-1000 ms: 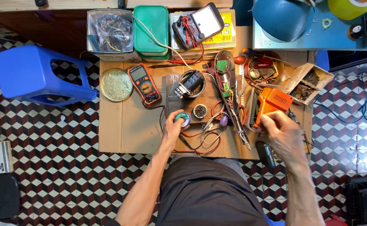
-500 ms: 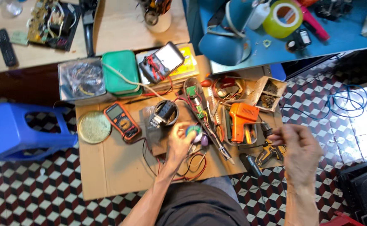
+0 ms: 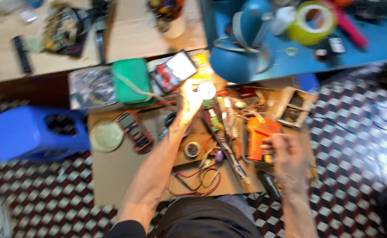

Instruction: The person works on a disassembled electronic device on a cluttered workbench. They use a soldering iron to heat and solder wires and components on a circuit board, and use a multimeter to test connections. The person also handles a heat gun and various small parts during the process.

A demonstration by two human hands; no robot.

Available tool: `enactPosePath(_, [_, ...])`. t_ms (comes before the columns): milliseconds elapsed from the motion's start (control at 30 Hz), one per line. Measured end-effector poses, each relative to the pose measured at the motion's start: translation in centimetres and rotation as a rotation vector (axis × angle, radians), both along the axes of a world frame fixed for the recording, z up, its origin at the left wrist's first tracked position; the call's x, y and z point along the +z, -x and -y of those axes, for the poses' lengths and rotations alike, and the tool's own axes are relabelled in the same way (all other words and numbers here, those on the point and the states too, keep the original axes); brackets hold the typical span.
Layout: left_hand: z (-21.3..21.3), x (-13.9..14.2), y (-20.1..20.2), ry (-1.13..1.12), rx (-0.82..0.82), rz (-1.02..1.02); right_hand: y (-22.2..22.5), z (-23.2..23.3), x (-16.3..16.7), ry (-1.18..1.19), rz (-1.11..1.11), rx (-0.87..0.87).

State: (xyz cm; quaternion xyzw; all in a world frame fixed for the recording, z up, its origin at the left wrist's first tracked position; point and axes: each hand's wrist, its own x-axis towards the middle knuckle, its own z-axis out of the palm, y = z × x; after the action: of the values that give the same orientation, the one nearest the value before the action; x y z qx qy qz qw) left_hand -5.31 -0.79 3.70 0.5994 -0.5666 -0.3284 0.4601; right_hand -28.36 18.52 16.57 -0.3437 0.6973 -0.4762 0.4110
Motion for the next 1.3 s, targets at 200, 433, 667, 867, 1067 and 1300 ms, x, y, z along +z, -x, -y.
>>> enactPosePath(200, [-13.4, 2.3, -12.0, -0.067, 0.086, -0.347, -1.6, -0.1, 2.4, -0.001, -0.096, 0.241])
enactPosePath(433, [-24.4, -8.8, -14.8, -0.609, 0.418, -0.129, -8.3, -1.1, -3.7, -0.208, -0.314, 0.592])
enactPosePath(667, [-24.6, -10.1, -12.7, -0.366, 0.322, 0.350, -10.8, -0.7, -8.0, -0.045, -0.519, 0.679])
enactPosePath(867, [-23.7, -0.3, -3.7, -0.093, -0.199, -0.026, -9.1, -0.4, -7.5, 0.110, -0.591, 0.809])
enactPosePath(1067, [-21.4, 1.5, -2.8, -0.149, -0.203, 0.080, -2.2, -2.7, -11.6, -0.107, -0.460, 0.156])
enactPosePath(1300, [-20.7, -0.4, -2.6, -0.435, -0.042, -0.198, 4.9, -0.7, -22.1, -0.370, -0.379, -0.004])
